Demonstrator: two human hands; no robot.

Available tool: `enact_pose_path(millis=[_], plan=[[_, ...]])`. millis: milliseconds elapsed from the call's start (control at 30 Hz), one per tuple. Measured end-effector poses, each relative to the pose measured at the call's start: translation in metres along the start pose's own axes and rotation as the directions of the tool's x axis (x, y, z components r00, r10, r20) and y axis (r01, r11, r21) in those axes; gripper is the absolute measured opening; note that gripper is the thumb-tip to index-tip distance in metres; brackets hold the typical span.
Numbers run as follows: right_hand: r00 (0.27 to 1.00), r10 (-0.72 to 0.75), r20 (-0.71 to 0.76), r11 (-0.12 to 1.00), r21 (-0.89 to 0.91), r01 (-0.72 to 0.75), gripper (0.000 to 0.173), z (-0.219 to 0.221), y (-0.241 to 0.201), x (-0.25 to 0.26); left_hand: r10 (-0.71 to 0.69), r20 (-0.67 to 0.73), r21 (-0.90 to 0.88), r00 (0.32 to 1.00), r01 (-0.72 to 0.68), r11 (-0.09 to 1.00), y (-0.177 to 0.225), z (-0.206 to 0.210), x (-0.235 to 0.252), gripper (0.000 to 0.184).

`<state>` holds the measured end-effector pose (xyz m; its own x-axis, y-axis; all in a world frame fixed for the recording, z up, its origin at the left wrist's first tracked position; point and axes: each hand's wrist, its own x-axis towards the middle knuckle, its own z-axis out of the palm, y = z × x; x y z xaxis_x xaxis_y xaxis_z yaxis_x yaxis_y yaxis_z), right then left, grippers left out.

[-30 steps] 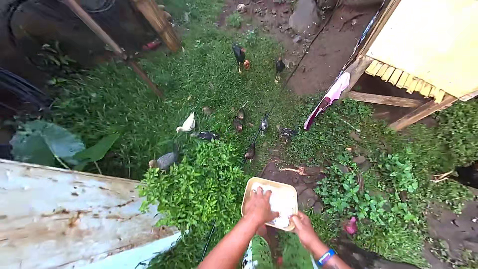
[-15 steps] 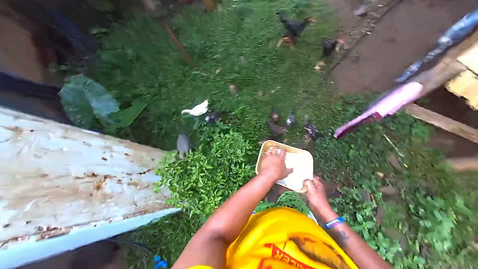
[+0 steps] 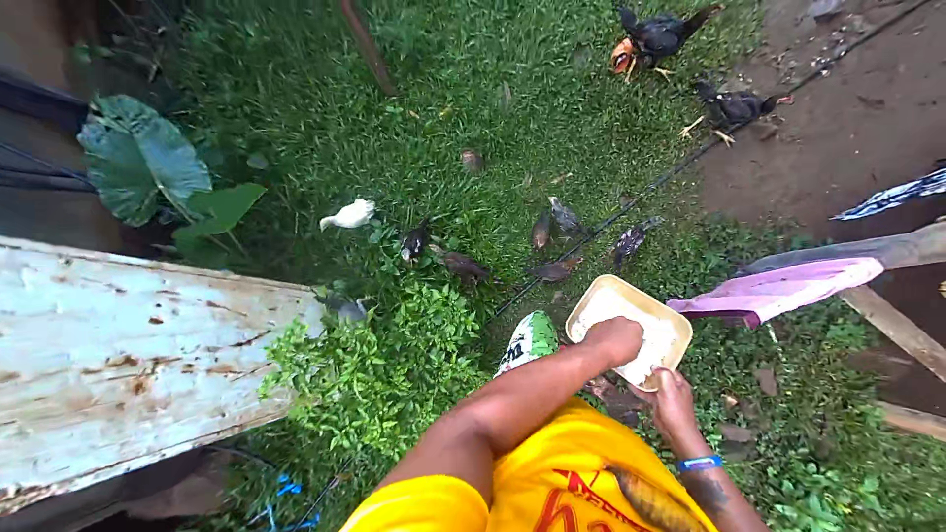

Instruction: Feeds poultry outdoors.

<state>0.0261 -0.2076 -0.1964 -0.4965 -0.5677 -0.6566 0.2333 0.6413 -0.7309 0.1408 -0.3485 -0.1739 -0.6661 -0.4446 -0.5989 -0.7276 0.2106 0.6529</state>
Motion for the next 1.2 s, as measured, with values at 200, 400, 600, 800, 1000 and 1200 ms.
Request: enact_pose_path(millis=[200,400,600,800,1000,1200], plan=[[0.996,-0.039,-0.083,0.997,0.062,0.044,0.034,-0.007,-0.056,0.047,0.081,-0.068,0.047,0.994,-0.078,0.996,0.037,-0.058,0.072,0.065],[0.990,-0.080,-0.112,0.997,0.012,0.082,0.033,0.040,-0.126,0.114,0.135,-0.159,0.118,0.978,-0.117,0.986,0.016,-0.131,0.133,0.062],[0.990,-0.122,-0.078,0.989,0.069,0.127,0.033,0.146,-0.225,0.198,-0.030,-0.181,0.201,0.983,0.067,0.977,-0.041,-0.296,0.170,0.057],[0.991,-0.105,0.079,0.993,0.055,0.100,0.036,0.252,-0.311,0.267,-0.222,-0.068,0.157,0.973,0.230,0.961,-0.086,-0.407,0.203,0.084],[0.984,0.016,0.180,0.993,0.112,-0.037,0.034,0.304,-0.361,0.333,-0.205,-0.087,-0.117,0.975,0.194,0.974,-0.134,-0.493,0.250,0.041],[0.973,0.102,0.206,0.973,0.181,-0.141,0.034,0.314,-0.400,0.414,-0.267,0.000,-0.539,0.964,0.225,0.812,-0.139,-0.592,0.327,0.038]])
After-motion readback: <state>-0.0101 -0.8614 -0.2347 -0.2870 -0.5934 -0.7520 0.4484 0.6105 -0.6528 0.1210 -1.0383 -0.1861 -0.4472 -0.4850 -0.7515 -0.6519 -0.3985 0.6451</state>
